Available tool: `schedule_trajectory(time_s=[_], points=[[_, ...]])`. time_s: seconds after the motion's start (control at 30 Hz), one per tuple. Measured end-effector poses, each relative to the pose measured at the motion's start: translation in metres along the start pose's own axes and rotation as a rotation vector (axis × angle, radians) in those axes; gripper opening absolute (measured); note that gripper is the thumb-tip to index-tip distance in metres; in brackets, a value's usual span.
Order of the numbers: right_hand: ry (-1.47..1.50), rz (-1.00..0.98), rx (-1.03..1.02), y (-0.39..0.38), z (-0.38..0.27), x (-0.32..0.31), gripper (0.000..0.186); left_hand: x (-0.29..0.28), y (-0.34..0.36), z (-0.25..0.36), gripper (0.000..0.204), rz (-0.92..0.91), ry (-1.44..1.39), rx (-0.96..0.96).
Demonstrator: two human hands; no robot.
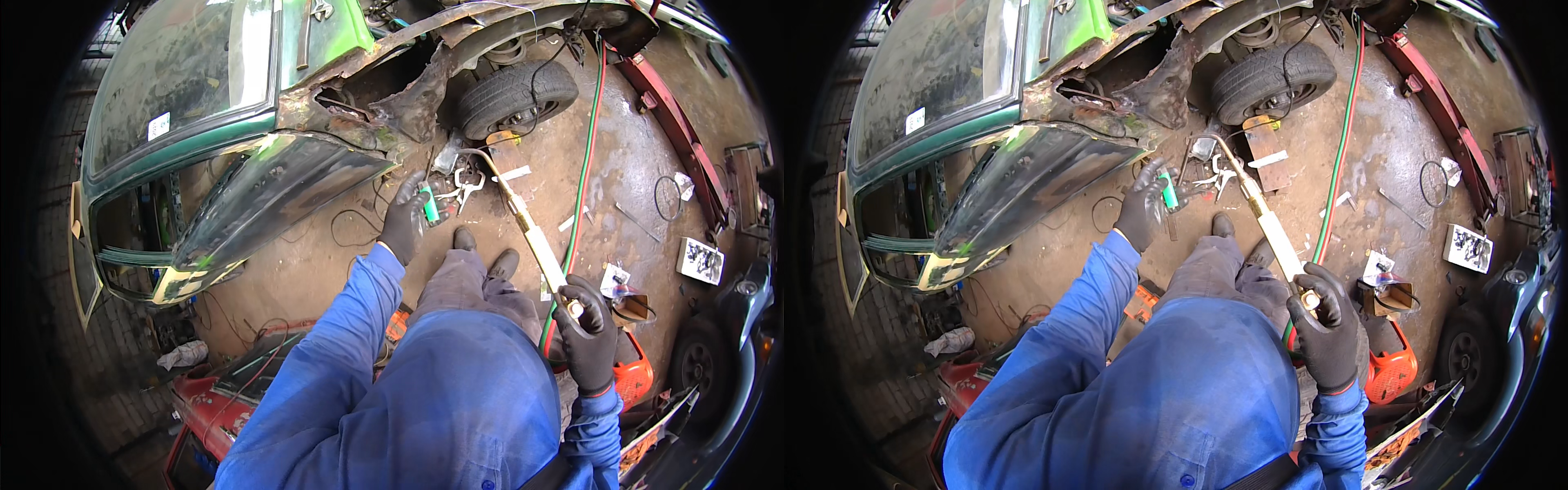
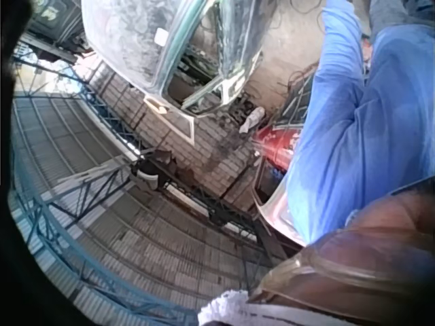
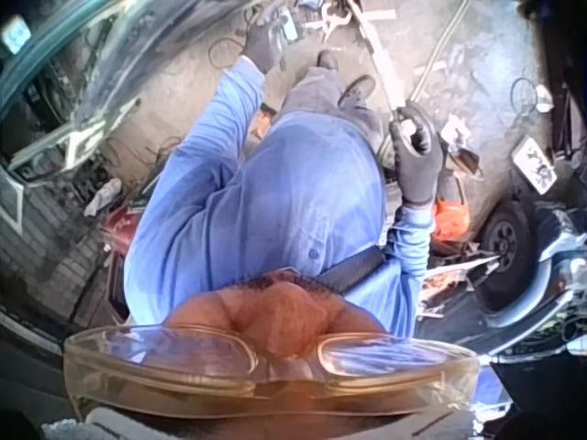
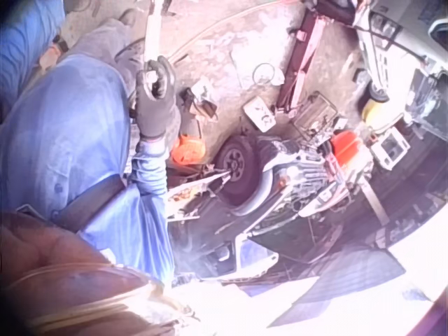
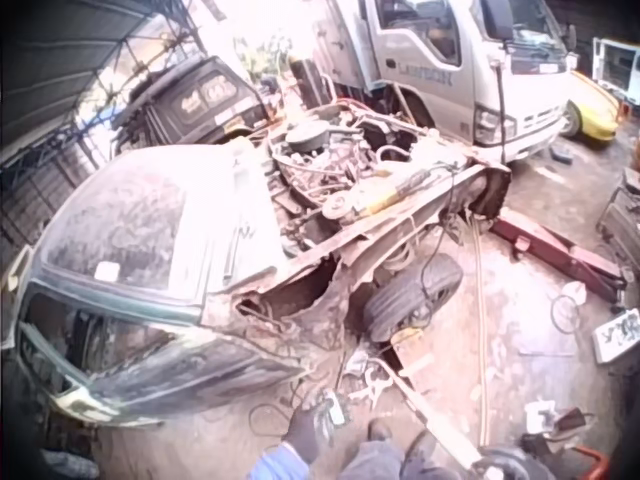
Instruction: The person uses pliers to remove a metal piece from the front fender area of a green car, then uses a welding torch to heat and cut the metal. The person repeatedly heats and removes sections of the fender, working on the car's body structure.
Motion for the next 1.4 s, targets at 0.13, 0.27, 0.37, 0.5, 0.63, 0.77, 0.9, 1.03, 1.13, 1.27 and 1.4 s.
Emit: schedule_trajectory(time_s=[0.13, 0.27, 0.37, 0.5, 0.63, 0.77, 0.9, 1.03, 1.13, 1.27, 1.4], points=[[0.094, -0.042, 0.0, 0.001, 0.003, 0.005, 0.035, -0.002, 0.0, 0.02, 0.073, -0.05, 0.093, 0.078], [0.113, -0.076, -0.02, 0.003, 0.002, 0.007, 0.034, -0.006, 0.006, 0.028, 0.048, -0.051, -0.012, -0.054], [0.146, -0.092, 0.027, 0.002, -0.003, 0.008, 0.036, 0.003, 0.003, 0.028, 0.035, -0.115, -0.037, 0.011], [0.147, -0.115, 0.067, 0.0, -0.009, 0.008, 0.033, 0.016, -0.006, 0.03, 0.04, -0.14, -0.058, -0.036], [0.103, -0.143, 0.007, 0.0, -0.007, 0.009, 0.038, 0.019, -0.003, 0.031, 0.046, -0.165, -0.18, -0.127], [0.124, -0.153, -0.008, -0.001, -0.001, 0.011, 0.044, 0.013, 0.006, 0.031, 0.046, -0.268, -0.248, -0.191], [0.122, -0.163, 0.002, -0.002, 0.0, 0.011, 0.046, 0.009, 0.012, 0.029, 0.044, -0.24, -0.26, -0.211], [-0.012, -0.179, -0.064, 0.001, -0.004, 0.011, 0.045, 0.01, 0.005, 0.015, 0.045, -0.165, -0.241, -0.239], [-0.047, -0.191, -0.07, 0.0, -0.008, 0.009, 0.039, 0.01, -0.003, -0.007, 0.047, -0.083, -0.291, -0.318], [-0.026, -0.253, -0.011, -0.003, -0.008, 0.003, 0.041, 0.007, 0.003, -0.023, 0.048, -0.108, -0.398, -0.324], [-0.126, -0.321, -0.091, -0.004, -0.003, 0.002, 0.044, 0.002, 0.003, -0.032, 0.045, -0.185, -0.444, -0.295]])
Point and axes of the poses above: each hand's wrist, its own y-axis towards the middle knuckle, its own x-axis out of the palm, z = x × y, the point moved 2 cm from there along y, towards the middle knuckle, and after that the axes turned 15 degrees about -x, right-handed, at the moved point
